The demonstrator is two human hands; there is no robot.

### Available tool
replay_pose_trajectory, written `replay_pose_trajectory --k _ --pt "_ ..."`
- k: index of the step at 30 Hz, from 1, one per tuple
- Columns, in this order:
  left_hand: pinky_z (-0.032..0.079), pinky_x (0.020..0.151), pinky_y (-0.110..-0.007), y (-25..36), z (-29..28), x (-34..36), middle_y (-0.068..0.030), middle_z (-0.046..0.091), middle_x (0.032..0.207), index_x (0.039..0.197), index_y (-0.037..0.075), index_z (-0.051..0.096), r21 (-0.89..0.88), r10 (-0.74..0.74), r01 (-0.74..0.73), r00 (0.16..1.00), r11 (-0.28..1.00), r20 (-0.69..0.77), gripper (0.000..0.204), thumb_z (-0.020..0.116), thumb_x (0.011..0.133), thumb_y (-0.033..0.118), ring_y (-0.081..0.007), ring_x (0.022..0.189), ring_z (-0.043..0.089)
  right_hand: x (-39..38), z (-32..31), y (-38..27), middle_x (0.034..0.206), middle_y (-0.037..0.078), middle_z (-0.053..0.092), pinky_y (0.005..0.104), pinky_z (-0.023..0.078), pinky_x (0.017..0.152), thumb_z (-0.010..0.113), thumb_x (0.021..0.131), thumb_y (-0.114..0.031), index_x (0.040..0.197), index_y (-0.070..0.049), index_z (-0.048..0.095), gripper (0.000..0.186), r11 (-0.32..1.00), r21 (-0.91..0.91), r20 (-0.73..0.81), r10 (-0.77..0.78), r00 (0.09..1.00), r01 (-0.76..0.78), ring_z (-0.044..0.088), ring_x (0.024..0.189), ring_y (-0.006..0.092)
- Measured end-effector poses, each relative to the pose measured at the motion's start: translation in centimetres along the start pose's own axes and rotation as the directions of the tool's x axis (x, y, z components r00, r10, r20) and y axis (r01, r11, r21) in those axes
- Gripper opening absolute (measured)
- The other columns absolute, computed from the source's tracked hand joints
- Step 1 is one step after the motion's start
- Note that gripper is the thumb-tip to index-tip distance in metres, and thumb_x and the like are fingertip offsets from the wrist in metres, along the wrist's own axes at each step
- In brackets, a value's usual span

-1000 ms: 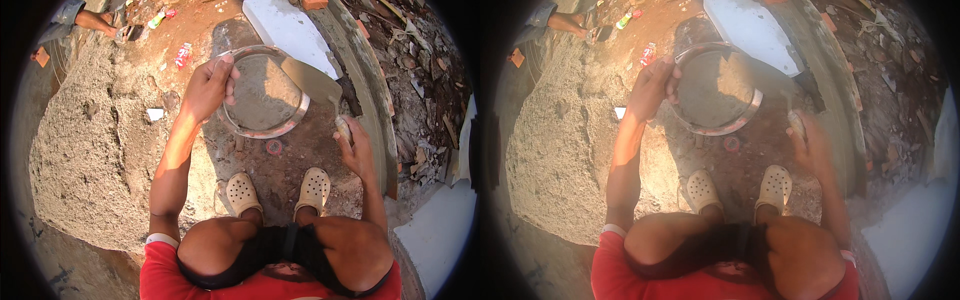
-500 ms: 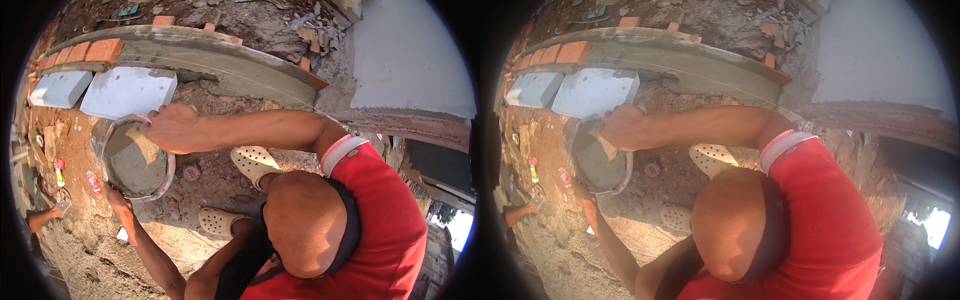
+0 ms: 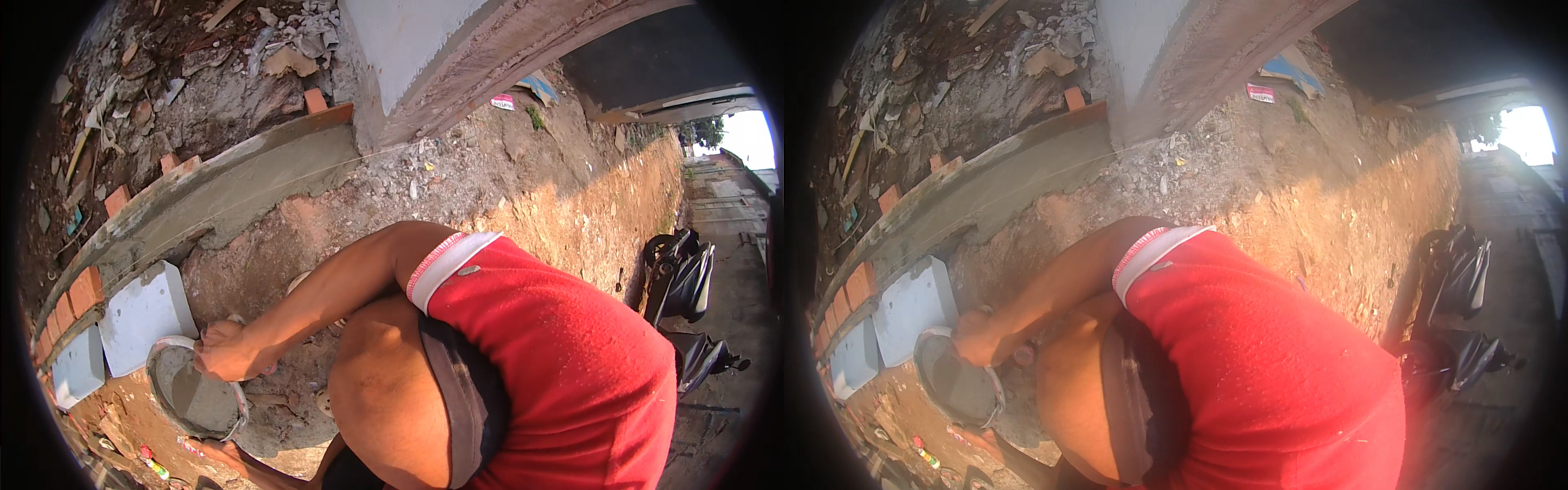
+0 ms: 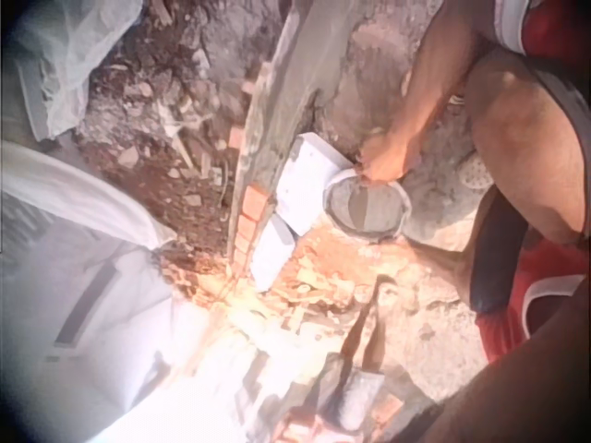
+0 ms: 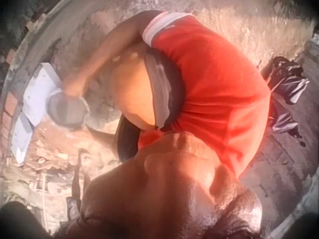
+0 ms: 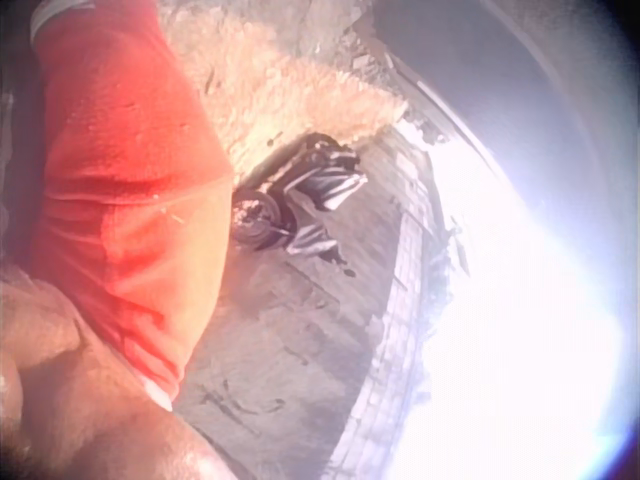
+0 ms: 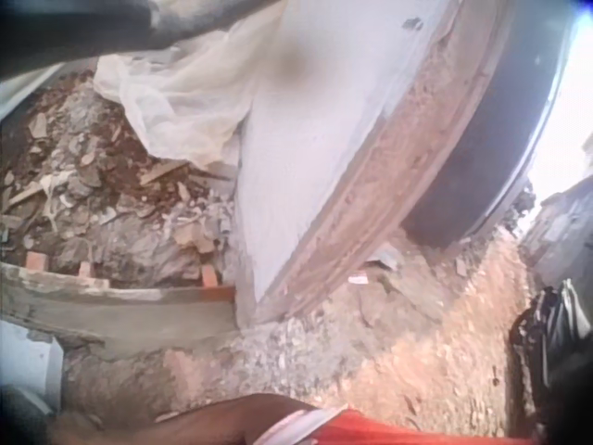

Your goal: The person scoops mortar from a metal bowl using a trowel and applies it to a partially built brick wall. They then place bricks onto the mortar, align them, and tap them into position. The process repeats as additional bricks are added to extend the wall.

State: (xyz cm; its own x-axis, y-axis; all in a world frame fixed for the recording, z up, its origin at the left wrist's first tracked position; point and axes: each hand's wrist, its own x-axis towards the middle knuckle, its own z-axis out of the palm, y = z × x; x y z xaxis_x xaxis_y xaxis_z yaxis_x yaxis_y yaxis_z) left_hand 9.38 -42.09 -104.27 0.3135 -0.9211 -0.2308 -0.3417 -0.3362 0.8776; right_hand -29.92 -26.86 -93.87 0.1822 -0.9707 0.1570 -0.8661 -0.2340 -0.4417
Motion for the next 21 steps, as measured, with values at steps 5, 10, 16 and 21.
replay_pose_trajectory --k 5,10,16,21 --pt "0.024 0.127 -0.043 -4.6 -1.4 3.8 -0.0265 0.026 0.165 0.162 0.003 0.027 0.236 0.465 -0.499 0.865 0.834 0.189 0.078 0.037 0.105 0.055 -0.0384 0.152 0.029 -1.0 -1.1 0.5 0.084 0.020 0.067 0.0477 0.051 0.060 0.061 0.080 -0.021 0.096 0.010 0.060 0.034 0.999 0.030 0.020 -0.021 1.000 0.020 0.069 0.076 0.0325" --pt "0.032 0.123 -0.050 -6.1 -1.6 4.1 -0.0322 0.033 0.160 0.160 0.001 0.030 0.598 0.722 -0.713 0.623 0.366 0.302 0.079 0.031 0.103 0.056 -0.0469 0.146 0.037 -1.5 -1.7 1.3 0.085 0.021 0.067 0.0482 0.051 0.061 0.062 0.080 -0.022 0.093 0.008 0.062 0.033 0.999 0.044 -0.013 0.010 1.000 -0.009 0.068 0.074 0.0343" --pt "0.038 0.118 -0.051 0.6 1.2 -5.1 -0.0304 0.035 0.160 0.158 -0.003 0.031 0.704 0.595 -0.562 0.766 0.434 0.244 0.055 0.025 0.107 0.017 -0.0442 0.144 0.041 -1.3 -1.9 1.5 0.082 0.018 0.065 0.0464 0.050 0.059 0.063 0.078 -0.024 0.090 0.002 0.062 0.029 0.999 0.039 -0.035 0.021 0.999 -0.019 0.067 0.073 0.0324" --pt "0.031 0.123 -0.048 7.3 4.7 -11.7 -0.0309 0.034 0.160 0.154 -0.008 0.035 0.498 0.389 -0.390 0.914 0.775 0.111 0.057 0.028 0.111 0.028 -0.0433 0.146 0.037 -1.7 -3.8 2.4 0.088 0.018 0.065 0.0437 0.048 0.058 0.064 0.079 -0.024 0.091 -0.001 0.062 0.027 0.999 -0.039 -0.003 -0.006 1.000 0.006 0.068 0.077 0.0290"
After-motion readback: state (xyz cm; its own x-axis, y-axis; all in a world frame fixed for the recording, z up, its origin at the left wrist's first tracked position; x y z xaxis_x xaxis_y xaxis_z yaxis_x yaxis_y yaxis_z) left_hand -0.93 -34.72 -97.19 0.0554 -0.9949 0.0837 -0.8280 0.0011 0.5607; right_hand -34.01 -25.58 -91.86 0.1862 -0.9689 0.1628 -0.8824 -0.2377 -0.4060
